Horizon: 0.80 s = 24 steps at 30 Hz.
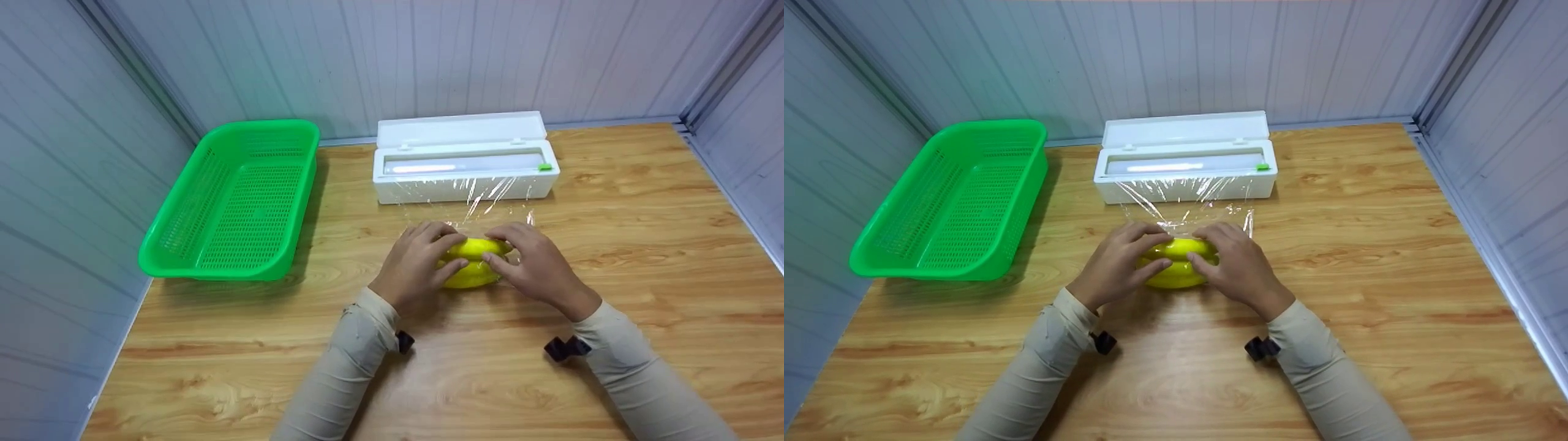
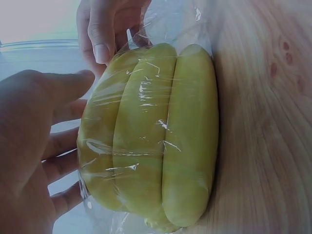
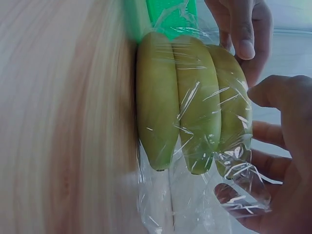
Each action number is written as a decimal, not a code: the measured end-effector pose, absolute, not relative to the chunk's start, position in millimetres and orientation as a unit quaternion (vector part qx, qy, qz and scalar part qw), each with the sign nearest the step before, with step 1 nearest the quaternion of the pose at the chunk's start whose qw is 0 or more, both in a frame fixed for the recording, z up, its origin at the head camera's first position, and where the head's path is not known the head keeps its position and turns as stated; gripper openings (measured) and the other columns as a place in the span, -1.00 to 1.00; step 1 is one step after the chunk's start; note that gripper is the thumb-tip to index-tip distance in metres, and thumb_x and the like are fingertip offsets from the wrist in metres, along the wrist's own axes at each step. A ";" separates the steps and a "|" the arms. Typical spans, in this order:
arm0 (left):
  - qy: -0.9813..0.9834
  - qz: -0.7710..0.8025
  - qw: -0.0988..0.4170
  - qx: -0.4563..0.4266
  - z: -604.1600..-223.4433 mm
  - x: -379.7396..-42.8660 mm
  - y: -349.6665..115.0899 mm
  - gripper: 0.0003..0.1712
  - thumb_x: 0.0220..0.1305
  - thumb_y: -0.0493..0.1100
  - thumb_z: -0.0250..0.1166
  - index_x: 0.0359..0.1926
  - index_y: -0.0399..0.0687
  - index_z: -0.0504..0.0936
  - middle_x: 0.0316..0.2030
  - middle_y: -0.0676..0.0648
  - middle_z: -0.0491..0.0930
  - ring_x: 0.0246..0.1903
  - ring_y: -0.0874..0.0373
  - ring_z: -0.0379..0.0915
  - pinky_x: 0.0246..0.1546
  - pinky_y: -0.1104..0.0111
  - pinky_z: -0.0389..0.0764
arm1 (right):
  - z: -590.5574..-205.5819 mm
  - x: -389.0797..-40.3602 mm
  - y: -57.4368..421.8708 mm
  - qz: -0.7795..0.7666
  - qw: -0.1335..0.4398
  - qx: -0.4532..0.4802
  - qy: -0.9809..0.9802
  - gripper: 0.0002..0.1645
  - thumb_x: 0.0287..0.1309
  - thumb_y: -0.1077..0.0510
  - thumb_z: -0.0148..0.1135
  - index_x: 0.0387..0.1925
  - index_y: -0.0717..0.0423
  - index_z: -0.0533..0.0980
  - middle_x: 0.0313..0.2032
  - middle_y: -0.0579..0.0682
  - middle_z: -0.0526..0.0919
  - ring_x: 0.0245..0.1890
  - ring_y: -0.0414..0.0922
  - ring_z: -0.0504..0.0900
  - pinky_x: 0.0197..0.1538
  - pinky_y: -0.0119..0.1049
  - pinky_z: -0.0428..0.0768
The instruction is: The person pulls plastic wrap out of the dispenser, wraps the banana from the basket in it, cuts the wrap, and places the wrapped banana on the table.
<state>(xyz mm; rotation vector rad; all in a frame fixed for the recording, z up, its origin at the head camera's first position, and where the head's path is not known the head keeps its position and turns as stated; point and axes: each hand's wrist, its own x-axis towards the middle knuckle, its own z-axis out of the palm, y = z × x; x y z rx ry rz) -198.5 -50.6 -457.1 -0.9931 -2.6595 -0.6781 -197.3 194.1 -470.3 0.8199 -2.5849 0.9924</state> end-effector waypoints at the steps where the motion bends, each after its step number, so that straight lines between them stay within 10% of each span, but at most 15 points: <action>1: -0.908 -0.227 0.108 -0.336 -457.0 -198.2 -50.2 -0.49 0.39 0.18 0.24 0.22 0.06 0.61 0.10 0.03 0.55 0.15 0.12 0.40 0.26 0.22 0.34 | -470.8 -197.8 194.5 0.342 0.125 0.283 -0.887 -0.60 0.22 0.09 0.41 0.02 0.21 0.59 -0.04 0.03 0.66 -0.15 -0.09 0.57 -0.09 -0.10 0.57; 13: -0.926 -0.171 0.106 -0.319 -462.4 -196.7 -41.8 -0.45 0.34 0.15 0.32 0.30 0.20 0.53 0.12 0.05 0.48 0.17 0.08 0.33 0.24 0.05 0.32 | -466.2 -204.2 207.4 0.423 0.005 0.231 -0.876 -0.48 0.24 0.04 0.40 0.12 0.26 0.54 0.05 0.14 0.63 -0.02 0.01 0.60 0.01 0.00 0.63; 24: -0.926 -0.165 0.117 -0.320 -463.3 -195.2 -40.3 -0.51 0.40 0.08 0.27 0.30 0.17 0.52 0.11 0.03 0.51 0.13 0.06 0.36 0.14 0.08 0.38 | -448.9 -203.5 226.4 0.369 -0.050 0.240 -0.897 -0.61 0.10 0.38 0.34 -0.02 0.28 0.48 -0.02 0.19 0.58 0.02 0.16 0.55 0.05 0.09 0.54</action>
